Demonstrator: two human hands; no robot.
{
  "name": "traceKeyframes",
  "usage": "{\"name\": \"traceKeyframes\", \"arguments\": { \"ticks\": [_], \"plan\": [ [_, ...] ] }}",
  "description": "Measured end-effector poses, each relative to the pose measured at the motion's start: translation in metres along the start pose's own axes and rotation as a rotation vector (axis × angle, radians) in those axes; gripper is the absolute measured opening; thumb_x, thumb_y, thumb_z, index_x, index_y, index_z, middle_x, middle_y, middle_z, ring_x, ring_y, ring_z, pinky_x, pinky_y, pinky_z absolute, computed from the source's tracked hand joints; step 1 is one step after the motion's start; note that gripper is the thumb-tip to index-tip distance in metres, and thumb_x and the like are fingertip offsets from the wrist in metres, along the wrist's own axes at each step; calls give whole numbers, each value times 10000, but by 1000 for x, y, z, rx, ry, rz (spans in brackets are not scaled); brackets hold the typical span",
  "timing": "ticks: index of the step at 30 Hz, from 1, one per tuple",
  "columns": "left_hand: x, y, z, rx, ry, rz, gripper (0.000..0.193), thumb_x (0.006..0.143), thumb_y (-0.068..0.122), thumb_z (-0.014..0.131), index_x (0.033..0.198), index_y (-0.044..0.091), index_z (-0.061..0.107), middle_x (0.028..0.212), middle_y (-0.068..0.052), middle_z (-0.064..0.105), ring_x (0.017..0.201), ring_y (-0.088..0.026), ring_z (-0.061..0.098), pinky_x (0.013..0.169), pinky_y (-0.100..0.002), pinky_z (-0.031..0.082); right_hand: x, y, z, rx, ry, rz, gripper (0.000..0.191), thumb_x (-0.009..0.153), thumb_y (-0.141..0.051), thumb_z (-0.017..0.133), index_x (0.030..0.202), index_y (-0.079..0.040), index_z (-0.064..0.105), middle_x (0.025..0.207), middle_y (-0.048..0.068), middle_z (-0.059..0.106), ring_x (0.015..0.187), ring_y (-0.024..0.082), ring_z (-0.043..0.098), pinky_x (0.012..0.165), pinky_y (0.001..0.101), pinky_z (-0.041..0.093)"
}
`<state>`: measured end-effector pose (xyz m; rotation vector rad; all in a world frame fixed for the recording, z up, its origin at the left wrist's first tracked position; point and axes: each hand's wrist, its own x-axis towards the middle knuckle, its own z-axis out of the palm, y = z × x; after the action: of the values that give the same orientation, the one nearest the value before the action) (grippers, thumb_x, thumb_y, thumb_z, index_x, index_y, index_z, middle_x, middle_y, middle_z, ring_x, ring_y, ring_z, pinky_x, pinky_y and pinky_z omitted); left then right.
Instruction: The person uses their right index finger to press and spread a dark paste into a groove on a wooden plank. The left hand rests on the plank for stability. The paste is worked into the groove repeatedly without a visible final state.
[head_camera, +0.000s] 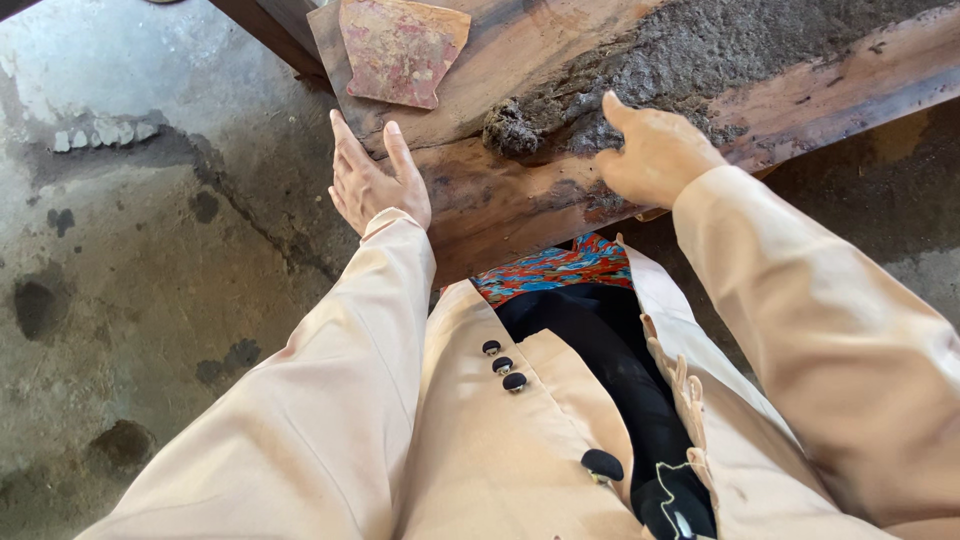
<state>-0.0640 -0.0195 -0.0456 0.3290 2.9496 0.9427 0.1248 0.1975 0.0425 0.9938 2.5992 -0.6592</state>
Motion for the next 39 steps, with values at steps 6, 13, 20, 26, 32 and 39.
{"name": "traceKeyframes", "arguments": {
  "ticks": [6,13,20,26,32,39],
  "plan": [
    [0,-1,1,5,4,6,739,1057,604,456,1625,172,265,1561,-147,505,1438,-323,473,1187,-559,303,-5,5,16,14,-18,-138,725,925,-355,606,1554,-42,427,1221,303,665,1167,460,612,1040,486,452],
    [0,-1,0,5,6,16,744,1060,607,453,1627,167,259,1566,-150,502,1445,-328,467,1186,-564,306,-7,6,14,57,-29,-57,804,926,-366,638,1566,31,359,1139,322,681,1109,463,639,990,475,479],
    [1,1,-3,-1,-13,5,741,1058,599,447,1627,163,260,1570,-153,488,1448,-326,457,1186,-567,284,-17,11,12,258,-75,12,774,889,-276,580,1564,25,349,915,296,711,899,405,718,860,444,527],
    [0,2,-4,4,-10,4,742,1058,601,443,1628,163,257,1569,-152,491,1444,-326,464,1193,-552,297,-16,11,17,243,-80,-46,772,871,-262,577,1565,9,371,935,300,721,921,424,699,879,465,525],
    [0,1,-4,13,-16,8,743,1057,598,445,1626,159,258,1567,-154,489,1439,-337,459,1183,-565,291,-17,-20,5,-99,-85,78,771,920,-289,558,1605,-67,281,1137,267,696,1082,441,660,943,529,500],
    [0,1,-2,-8,-11,6,736,1060,604,443,1629,172,264,1578,-148,486,1451,-326,458,1203,-559,296,-19,-38,-13,-405,-165,146,816,947,-248,544,1681,-131,208,1087,218,755,1019,410,719,921,540,516]
  ]
}}
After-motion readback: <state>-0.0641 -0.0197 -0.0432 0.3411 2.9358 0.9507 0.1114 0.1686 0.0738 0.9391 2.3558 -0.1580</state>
